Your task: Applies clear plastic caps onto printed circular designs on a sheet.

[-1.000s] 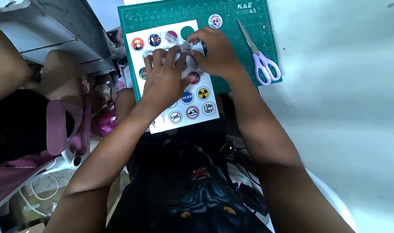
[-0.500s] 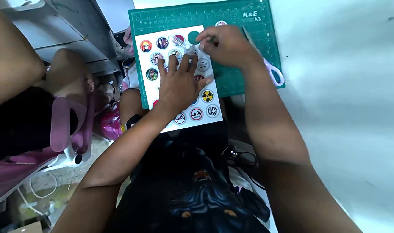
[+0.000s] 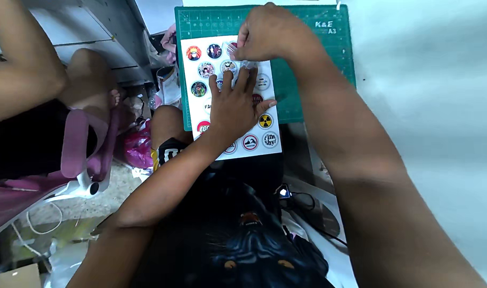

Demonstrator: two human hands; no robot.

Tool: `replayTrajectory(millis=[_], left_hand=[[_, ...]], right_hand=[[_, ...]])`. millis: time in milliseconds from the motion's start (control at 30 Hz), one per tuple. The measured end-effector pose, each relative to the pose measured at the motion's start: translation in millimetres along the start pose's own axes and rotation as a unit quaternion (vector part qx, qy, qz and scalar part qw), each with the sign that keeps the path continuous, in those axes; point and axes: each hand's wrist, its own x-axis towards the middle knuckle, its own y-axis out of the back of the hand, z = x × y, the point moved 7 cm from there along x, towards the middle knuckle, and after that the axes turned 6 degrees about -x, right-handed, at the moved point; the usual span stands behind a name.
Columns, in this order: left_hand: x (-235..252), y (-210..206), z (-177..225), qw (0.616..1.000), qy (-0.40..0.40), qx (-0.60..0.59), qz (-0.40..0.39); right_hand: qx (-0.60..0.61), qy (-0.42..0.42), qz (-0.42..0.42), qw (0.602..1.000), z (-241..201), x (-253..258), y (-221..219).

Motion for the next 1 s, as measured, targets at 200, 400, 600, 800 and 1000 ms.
replayTrajectory(millis=[200, 400, 600, 800, 1000], left_hand=[[1.2, 1.9, 1.1, 1.000, 0.000, -0.006, -0.003], [4.3, 5.1, 2.6, 1.000, 0.002, -0.002, -0.020], [5.7, 7.0, 3.9, 0.999, 0.006, 0.007, -0.036], [5.2, 5.2, 2.2, 0.999, -0.001, 0.011, -0.034], [7.1, 5.6, 4.6, 0.999, -0.004, 0.023, -0.044]], right_hand=[[0.053, 0.045, -0.006, 0.998, -5.2, -3.6, -2.2], [0.067, 0.064, -0.010, 0.996, -5.3, -6.5, -0.8], [0.097, 0.054, 0.008, 0.994, 4.7, -10.2, 7.8], [0.133, 0.050, 0.029, 0.989, 36.8, -24.7, 2.6], [0.171, 0.078, 0.050, 0.981, 42.7, -30.6, -15.9]])
